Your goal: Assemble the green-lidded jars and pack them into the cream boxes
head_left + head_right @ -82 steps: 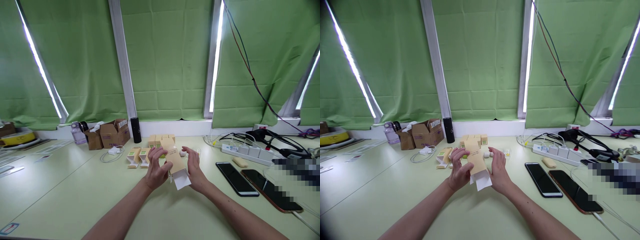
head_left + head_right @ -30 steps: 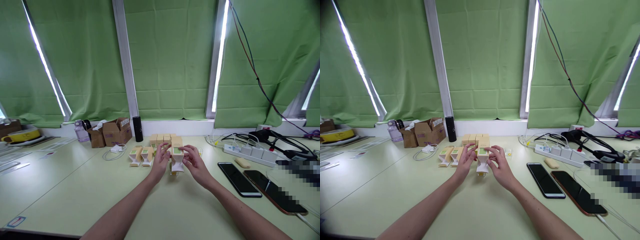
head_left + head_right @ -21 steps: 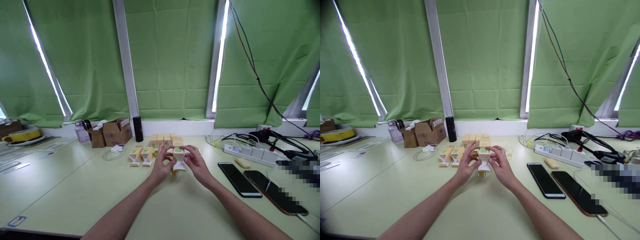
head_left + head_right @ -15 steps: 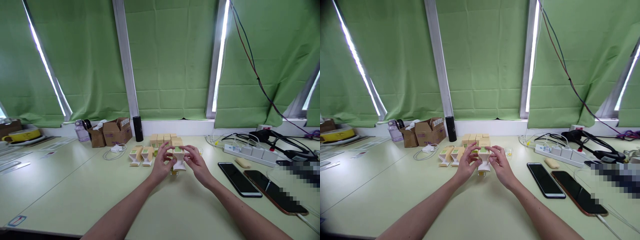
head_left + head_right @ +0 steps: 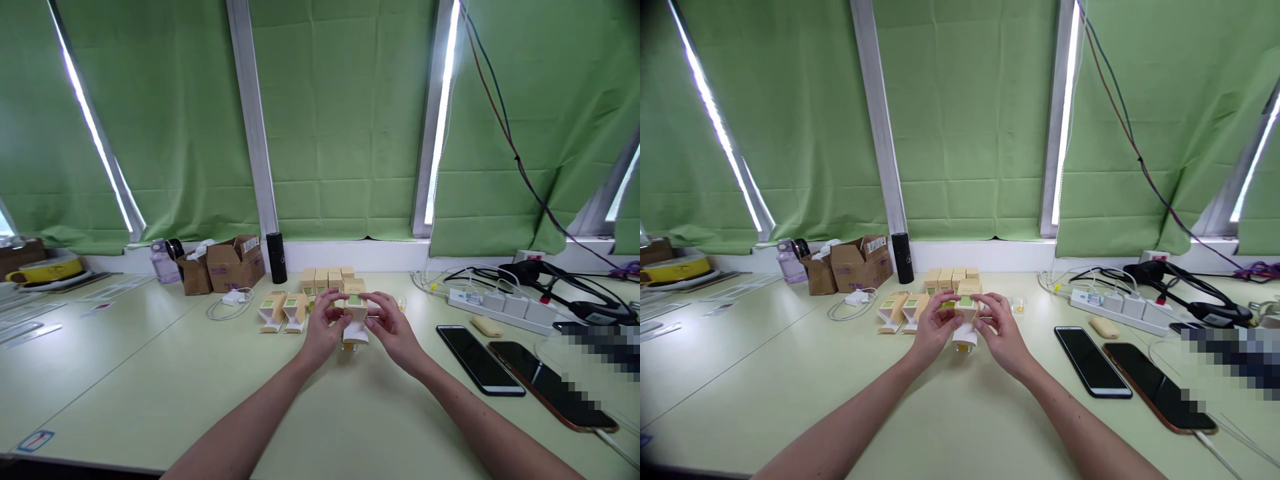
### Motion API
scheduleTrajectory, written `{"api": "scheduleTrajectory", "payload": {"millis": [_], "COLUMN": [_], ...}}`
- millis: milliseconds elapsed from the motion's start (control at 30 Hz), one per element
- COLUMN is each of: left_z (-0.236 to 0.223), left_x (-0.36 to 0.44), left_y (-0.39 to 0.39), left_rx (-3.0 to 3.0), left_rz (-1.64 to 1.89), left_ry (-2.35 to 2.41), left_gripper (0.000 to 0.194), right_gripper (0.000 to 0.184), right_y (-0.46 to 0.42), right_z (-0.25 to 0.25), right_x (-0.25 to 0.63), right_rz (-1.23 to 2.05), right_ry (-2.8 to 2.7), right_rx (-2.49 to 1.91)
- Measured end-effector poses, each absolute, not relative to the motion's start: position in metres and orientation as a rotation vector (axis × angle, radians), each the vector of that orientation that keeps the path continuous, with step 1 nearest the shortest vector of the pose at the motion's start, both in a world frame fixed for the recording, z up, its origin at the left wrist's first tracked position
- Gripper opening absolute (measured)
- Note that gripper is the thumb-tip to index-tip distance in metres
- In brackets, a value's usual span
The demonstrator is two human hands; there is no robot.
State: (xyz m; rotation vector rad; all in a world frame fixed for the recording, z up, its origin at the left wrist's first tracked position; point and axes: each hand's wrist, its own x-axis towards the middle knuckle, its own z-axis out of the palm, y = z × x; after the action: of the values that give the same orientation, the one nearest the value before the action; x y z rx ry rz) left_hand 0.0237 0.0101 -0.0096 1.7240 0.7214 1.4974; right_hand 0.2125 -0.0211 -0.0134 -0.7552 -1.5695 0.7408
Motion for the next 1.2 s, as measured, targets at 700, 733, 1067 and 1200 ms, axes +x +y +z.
{"api": "scheduleTrajectory", "payload": {"millis": [700, 733, 1067, 1200], "left_z": [-0.012, -0.011, -0.012, -0.013], "left_x": [0.029, 0.028, 0.021, 0.022], "left_y": [0.002, 0.001, 0.001, 0.001], "left_rx": [1.790, 1.795, 1.839, 1.884], "left_rz": [1.469, 1.456, 1.231, 1.210], "left_ry": [0.762, 0.757, 0.522, 0.563], "left_gripper": [0.031, 0.033, 0.080, 0.093], "right_gripper": [0.030, 0.030, 0.037, 0.036], "right_y": [-0.017, -0.017, -0.017, -0.016], "right_z": [-0.018, -0.018, -0.011, -0.013], "right_x": [0.210, 0.210, 0.213, 0.214], "right_rz": [0.786, 0.787, 0.842, 0.852], "right_ry": [-1.474, -1.469, -1.362, -1.358], "right_rx": [-0.815, -0.819, -0.823, -0.824]}}
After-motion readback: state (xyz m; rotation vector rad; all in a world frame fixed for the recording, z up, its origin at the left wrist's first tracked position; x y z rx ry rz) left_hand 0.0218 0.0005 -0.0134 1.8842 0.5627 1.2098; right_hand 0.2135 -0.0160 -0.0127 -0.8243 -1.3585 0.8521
